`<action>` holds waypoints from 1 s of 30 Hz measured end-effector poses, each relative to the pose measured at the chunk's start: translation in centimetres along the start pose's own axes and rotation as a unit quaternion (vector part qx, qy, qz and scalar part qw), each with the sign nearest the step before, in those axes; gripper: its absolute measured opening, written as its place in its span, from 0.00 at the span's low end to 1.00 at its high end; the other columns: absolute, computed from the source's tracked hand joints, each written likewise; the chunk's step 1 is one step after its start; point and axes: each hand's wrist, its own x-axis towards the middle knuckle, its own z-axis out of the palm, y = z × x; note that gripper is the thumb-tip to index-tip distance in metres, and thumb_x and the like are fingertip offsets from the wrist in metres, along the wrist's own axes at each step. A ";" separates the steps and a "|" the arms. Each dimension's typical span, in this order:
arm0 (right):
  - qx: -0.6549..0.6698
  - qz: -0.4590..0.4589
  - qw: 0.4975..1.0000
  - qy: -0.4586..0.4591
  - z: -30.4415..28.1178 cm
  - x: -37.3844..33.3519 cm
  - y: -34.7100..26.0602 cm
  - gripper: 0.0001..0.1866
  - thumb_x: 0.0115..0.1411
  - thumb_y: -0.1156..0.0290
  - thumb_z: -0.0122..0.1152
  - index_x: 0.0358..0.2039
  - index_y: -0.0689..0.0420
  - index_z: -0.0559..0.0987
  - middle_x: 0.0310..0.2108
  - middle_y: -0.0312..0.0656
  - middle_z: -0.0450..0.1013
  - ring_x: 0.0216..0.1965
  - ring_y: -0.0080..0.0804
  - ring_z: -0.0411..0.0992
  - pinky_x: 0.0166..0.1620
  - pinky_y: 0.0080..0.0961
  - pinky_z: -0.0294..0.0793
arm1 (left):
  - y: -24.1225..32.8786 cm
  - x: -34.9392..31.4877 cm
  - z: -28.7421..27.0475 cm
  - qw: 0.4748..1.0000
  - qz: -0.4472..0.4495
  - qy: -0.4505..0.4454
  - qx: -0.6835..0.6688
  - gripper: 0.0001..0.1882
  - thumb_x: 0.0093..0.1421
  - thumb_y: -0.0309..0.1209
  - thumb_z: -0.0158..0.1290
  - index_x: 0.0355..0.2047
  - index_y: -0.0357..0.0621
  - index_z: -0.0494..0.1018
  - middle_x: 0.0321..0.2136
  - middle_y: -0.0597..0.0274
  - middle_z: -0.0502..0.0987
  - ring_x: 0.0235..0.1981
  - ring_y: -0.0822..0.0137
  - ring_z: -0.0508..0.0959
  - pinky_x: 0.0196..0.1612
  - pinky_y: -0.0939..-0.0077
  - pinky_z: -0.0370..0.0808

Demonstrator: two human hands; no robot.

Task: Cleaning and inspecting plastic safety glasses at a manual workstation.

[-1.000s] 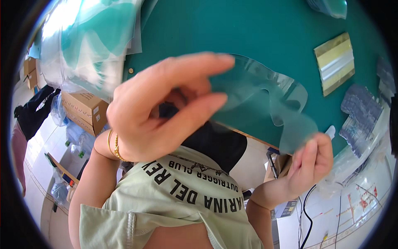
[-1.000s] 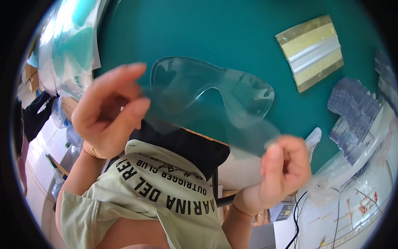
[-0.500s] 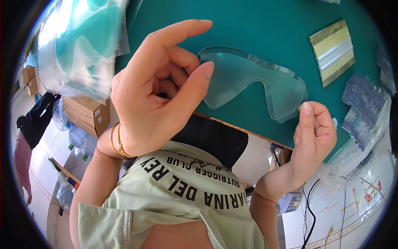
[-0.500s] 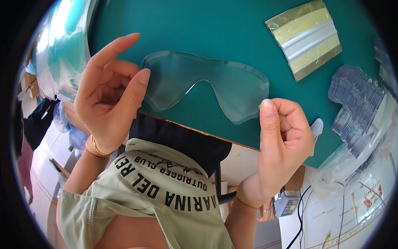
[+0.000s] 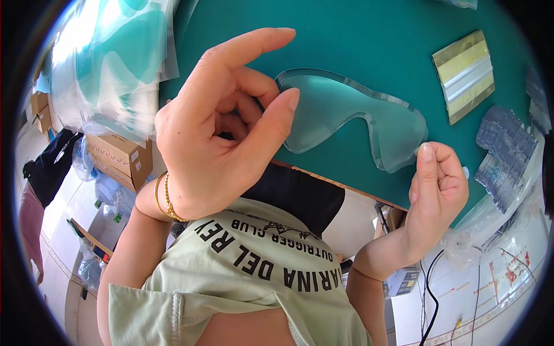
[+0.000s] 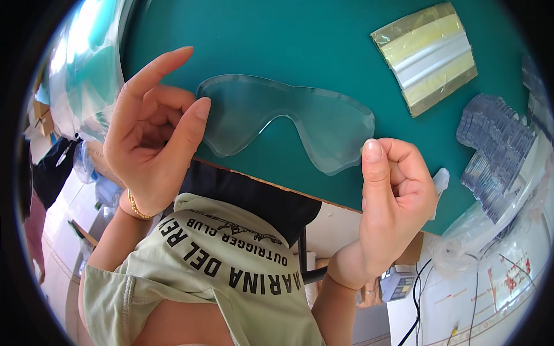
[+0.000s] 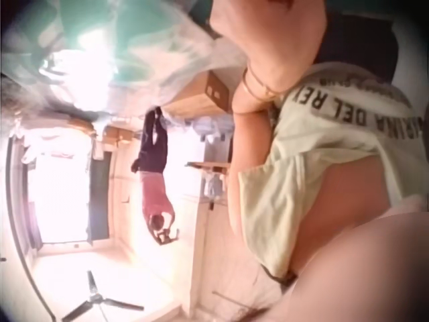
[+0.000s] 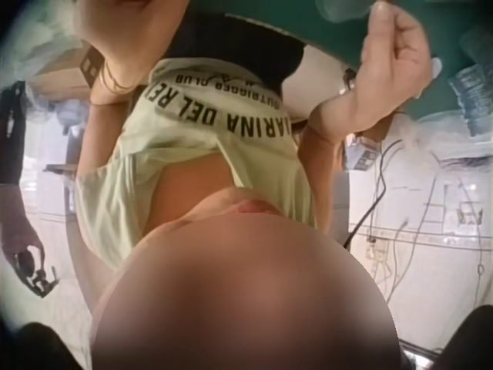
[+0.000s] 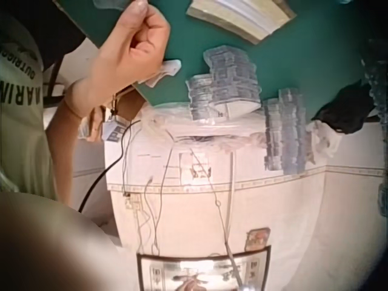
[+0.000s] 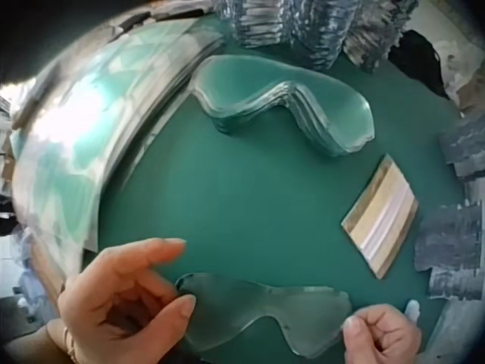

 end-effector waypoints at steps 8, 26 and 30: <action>-0.008 -0.001 1.000 0.011 0.3 0.0 -0.1 0.09 0.66 0.69 0.61 0.33 0.63 0.78 0.15 0.24 0.62 0.14 0.07 0.51 0.18 0.12 0.43 | -0.1 0.2 -0.1 1.000 0.005 -0.001 0.010 0.26 0.60 0.15 0.57 0.59 0.33 0.68 0.26 0.70 0.75 0.22 0.87 0.69 0.24 0.96 0.61; -0.321 -0.099 0.918 0.212 2.9 4.0 -4.2 0.30 0.63 0.49 0.63 0.48 0.67 0.74 0.36 0.48 0.75 0.32 0.39 0.74 0.38 0.31 0.74 | -1.4 0.9 0.1 0.997 0.060 0.038 0.039 0.25 0.59 0.14 0.57 0.57 0.38 0.70 0.25 0.72 0.75 0.20 0.89 0.68 0.21 0.96 0.60; -0.399 -0.078 0.880 0.245 3.2 7.0 -3.5 0.43 0.60 0.40 0.61 0.54 0.72 0.68 0.51 0.61 0.69 0.49 0.56 0.73 0.50 0.41 0.73 | -1.3 1.7 2.2 0.993 0.081 0.080 0.030 0.22 0.56 0.17 0.60 0.53 0.42 0.74 0.22 0.72 0.74 0.17 0.85 0.67 0.19 0.91 0.62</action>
